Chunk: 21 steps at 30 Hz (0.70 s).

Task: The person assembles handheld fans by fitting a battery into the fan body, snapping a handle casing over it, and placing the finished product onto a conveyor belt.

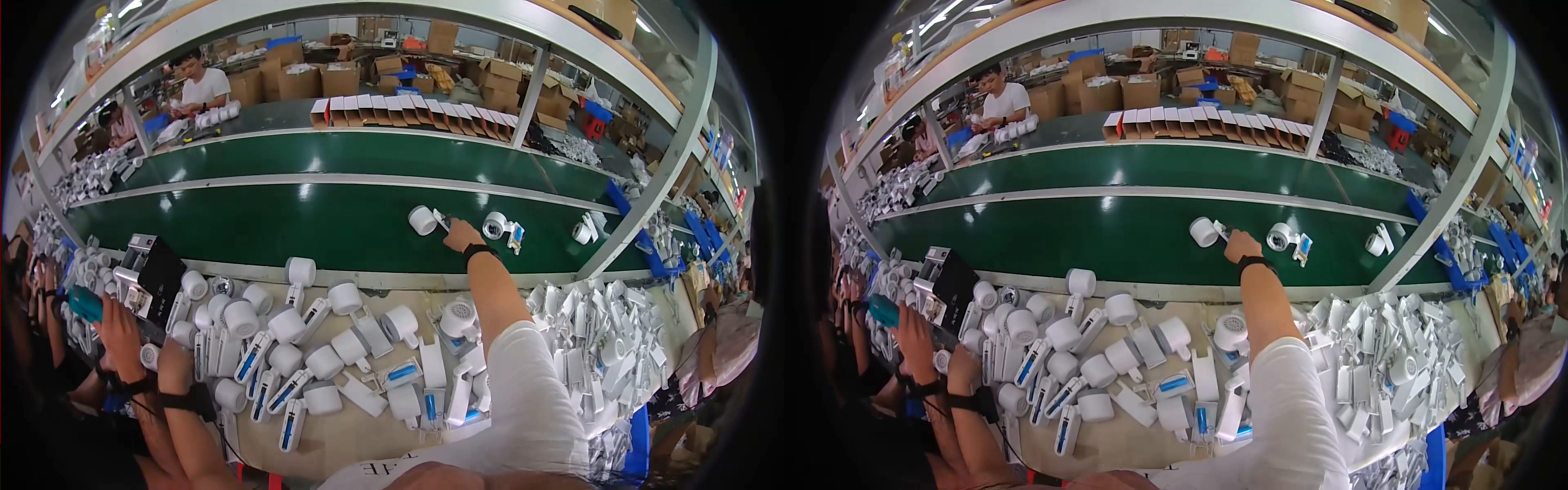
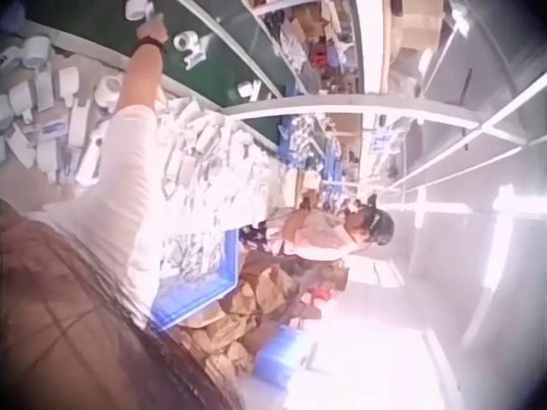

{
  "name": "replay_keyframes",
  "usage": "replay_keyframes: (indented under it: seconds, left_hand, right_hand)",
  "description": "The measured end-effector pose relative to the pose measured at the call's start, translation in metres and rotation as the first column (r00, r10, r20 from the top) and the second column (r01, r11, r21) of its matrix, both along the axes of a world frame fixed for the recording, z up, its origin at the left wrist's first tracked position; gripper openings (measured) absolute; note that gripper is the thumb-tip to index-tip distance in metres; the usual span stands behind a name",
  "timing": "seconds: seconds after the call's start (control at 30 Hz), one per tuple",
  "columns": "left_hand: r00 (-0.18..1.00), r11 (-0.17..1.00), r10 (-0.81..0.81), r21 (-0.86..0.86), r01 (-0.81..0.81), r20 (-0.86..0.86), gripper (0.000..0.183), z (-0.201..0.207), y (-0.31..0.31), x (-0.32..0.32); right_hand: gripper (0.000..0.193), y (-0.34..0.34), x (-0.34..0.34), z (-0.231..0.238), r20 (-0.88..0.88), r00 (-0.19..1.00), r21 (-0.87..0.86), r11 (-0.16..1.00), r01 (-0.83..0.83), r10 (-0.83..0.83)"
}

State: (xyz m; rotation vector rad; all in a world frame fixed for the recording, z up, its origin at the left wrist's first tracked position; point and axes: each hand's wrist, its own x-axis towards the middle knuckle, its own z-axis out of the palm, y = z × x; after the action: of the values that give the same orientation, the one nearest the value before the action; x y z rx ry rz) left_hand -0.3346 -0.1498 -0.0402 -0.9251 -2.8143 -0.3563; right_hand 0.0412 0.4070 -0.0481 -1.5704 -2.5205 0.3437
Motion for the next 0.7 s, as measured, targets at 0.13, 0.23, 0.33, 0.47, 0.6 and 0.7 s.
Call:
replay_keyframes:
  seconds: [0.13, 0.23, 0.33, 0.47, 0.6, 0.7]
  left_hand:
    - [0.947, 0.851, -0.321, 0.443, 0.283, 0.012, 0.030, 0.081, 0.058, 0.078]
    - [0.236, 0.578, -0.799, 0.815, 0.049, 0.552, 0.022, 0.093, 0.128, 0.136]
    - [-0.121, 0.527, -0.848, 0.845, -0.093, 0.516, 0.044, 0.077, 0.191, 0.203]
    - [-0.334, 0.526, -0.843, 0.776, -0.348, 0.421, 0.050, 0.090, 0.227, 0.284]
    - [-0.203, 0.425, -0.905, 0.787, -0.447, 0.374, 0.029, 0.079, 0.211, 0.344]
    - [-0.220, 0.569, -0.820, 0.714, -0.409, 0.528, 0.023, 0.072, 0.194, 0.361]
  right_hand:
    - [0.038, -0.014, 0.000, 0.043, -0.454, 0.891, -0.288, 0.941, -0.177, 0.029]
    - [0.034, -0.089, 0.001, 0.099, -0.446, 0.892, -0.241, 0.950, -0.201, 0.075]
    - [0.031, -0.158, 0.011, 0.108, -0.359, 0.831, 0.409, 0.872, -0.270, 0.425]
    - [0.034, -0.256, 0.049, 0.122, -0.203, 0.888, 0.531, 0.808, -0.254, 0.413]
    - [0.040, -0.314, 0.083, 0.107, 0.044, 0.947, 0.695, 0.671, -0.259, 0.319]
    - [0.042, -0.350, 0.103, 0.099, 0.144, 0.950, 0.664, 0.685, -0.300, 0.276]
